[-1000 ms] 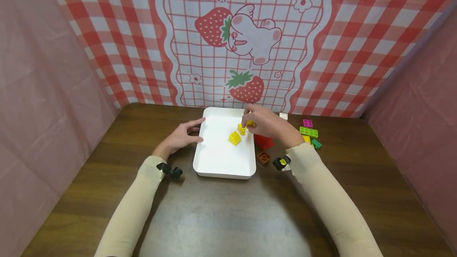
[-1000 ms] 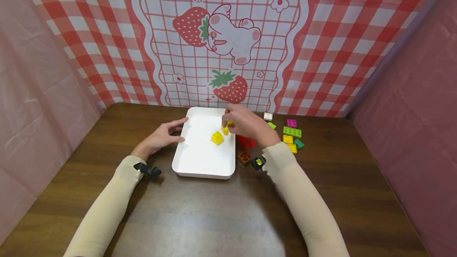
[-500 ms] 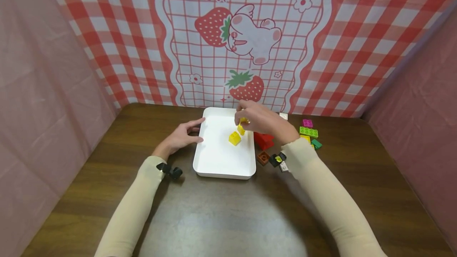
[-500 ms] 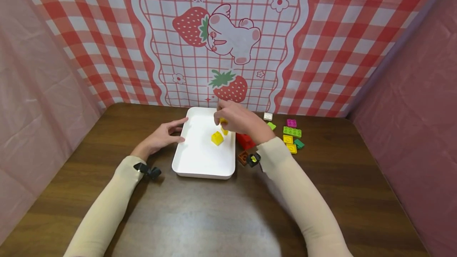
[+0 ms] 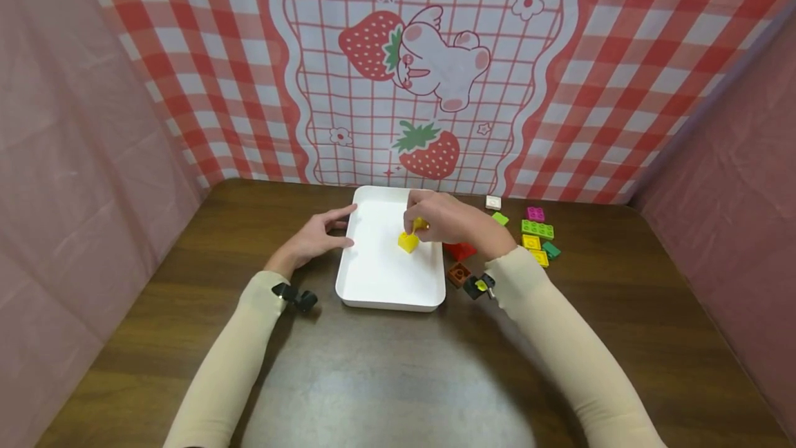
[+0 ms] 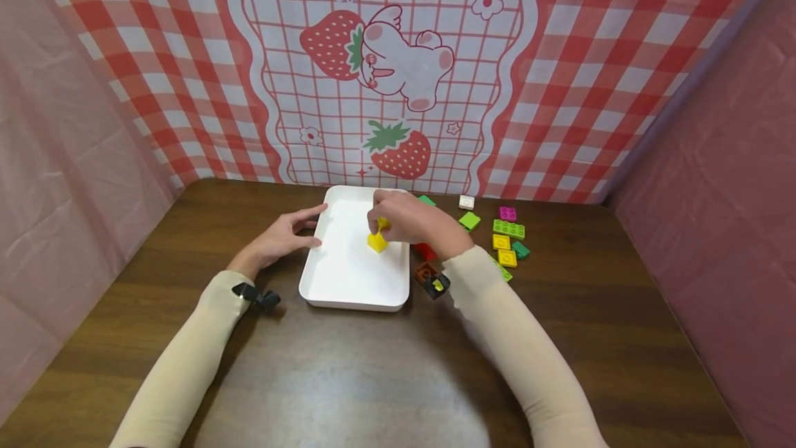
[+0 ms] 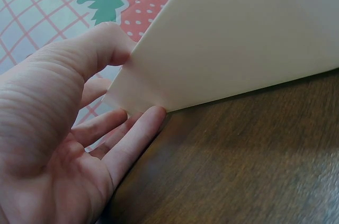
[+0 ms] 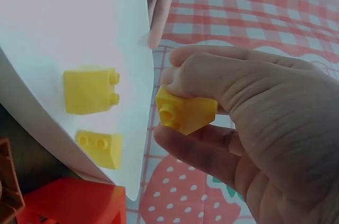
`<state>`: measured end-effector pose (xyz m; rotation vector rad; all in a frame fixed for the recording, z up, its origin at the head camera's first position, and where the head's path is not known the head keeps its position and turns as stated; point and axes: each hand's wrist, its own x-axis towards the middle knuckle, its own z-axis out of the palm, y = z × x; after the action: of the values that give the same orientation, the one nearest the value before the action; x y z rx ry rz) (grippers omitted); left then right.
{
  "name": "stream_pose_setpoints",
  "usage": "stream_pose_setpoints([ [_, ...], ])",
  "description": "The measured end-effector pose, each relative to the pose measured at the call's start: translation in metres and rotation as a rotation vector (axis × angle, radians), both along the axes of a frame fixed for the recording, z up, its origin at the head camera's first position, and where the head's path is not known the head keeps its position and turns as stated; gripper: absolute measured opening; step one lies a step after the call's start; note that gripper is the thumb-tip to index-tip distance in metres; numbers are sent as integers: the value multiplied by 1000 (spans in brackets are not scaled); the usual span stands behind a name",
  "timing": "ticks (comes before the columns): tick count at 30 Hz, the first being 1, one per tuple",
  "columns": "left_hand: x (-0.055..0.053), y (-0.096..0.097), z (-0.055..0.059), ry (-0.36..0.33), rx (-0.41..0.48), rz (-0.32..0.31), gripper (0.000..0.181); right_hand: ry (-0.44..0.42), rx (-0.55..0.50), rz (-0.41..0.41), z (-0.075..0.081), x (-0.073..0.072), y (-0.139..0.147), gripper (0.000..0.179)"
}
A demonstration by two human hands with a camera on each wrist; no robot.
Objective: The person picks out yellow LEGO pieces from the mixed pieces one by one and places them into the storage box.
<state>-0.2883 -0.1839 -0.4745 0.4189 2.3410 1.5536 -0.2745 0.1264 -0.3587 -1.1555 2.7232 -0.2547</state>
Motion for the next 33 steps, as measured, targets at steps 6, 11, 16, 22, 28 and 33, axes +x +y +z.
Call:
stream_pose_setpoints([
  [6, 0, 1, 1, -3, 2, -2, 85, -30, 25, 22, -8, 4, -3, 13],
  [11, 1, 1, 3, -6, 1, 4, 84, -41, 28, 60, -15, 7, -5, 9],
  [16, 1, 1, 3, -8, 1, 3, 85, -94, 51, 55, -23, 9, -8, 7],
  [22, -1, 0, 1, 0, -4, 3, 85, -136, 75, 29, -30, 11, -9, 9],
  [28, -2, -1, 0, -4, -9, 4, 85, -182, 67, 22, -37, 14, -10, 9],
  [33, -1, 0, 0, -11, -12, 7, 85, -218, 87, 12, -41, 16, -11, 9],
])
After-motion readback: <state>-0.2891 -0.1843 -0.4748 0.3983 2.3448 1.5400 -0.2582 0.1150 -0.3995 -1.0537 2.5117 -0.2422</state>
